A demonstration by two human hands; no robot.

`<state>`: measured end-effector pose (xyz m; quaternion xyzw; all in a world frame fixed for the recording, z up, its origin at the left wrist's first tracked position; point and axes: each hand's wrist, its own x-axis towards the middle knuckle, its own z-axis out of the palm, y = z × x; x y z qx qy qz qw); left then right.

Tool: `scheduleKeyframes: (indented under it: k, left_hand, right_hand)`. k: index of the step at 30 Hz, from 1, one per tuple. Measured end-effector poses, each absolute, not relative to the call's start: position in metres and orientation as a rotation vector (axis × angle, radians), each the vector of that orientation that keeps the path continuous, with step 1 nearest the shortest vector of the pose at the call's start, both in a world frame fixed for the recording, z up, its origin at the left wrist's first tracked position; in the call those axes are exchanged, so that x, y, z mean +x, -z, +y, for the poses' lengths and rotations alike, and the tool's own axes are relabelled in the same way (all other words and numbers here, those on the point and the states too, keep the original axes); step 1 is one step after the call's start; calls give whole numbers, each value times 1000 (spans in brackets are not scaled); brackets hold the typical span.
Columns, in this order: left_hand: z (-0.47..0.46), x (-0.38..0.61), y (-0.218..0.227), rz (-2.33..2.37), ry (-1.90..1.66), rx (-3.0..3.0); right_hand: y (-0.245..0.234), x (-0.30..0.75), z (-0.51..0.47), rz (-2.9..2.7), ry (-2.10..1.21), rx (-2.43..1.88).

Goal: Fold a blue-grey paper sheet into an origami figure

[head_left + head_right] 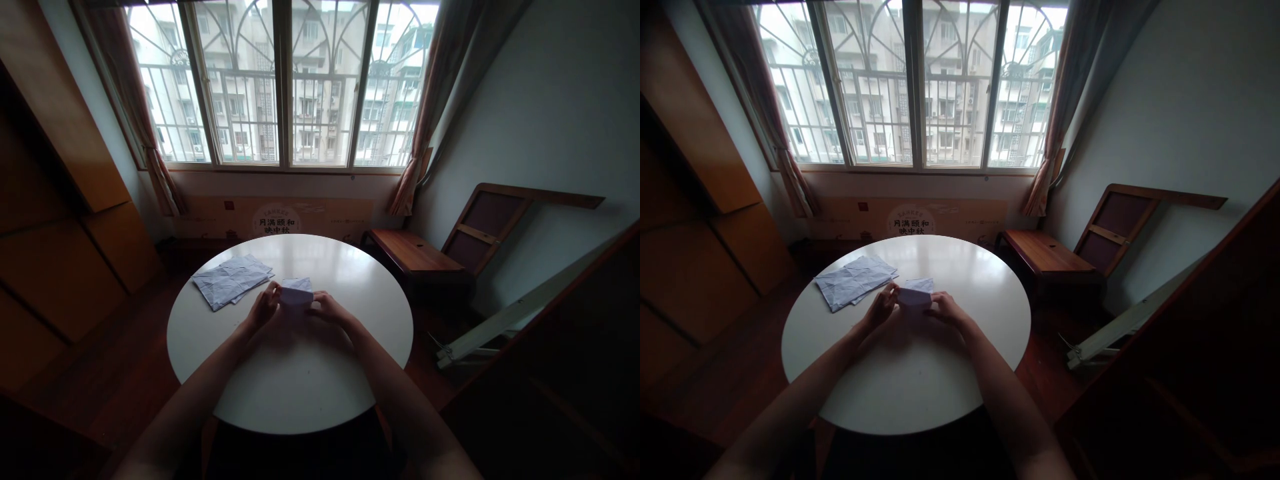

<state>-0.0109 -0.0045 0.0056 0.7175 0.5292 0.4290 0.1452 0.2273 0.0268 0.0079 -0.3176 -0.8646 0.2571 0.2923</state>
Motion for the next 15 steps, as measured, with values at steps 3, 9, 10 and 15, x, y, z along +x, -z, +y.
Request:
scheduleKeyframes:
  k: [3,9,10,15]
  left_hand:
    - [-7,-12,-7,1475,-1194,2081]
    - [-15,-12,-16,1407,-1036,2266]
    - [-15,-12,-16,1403,-1032,2290]
    - [-6,-15,-9,1421,-1085,2305]
  right_hand:
    - [-6,227,32,-2241,-687,-875]
    - [-1,229,35,-2189,-684,-928]
    - [-1,229,35,-2182,-691,-942]
    - [-1,229,34,-2117,-715,-1090]
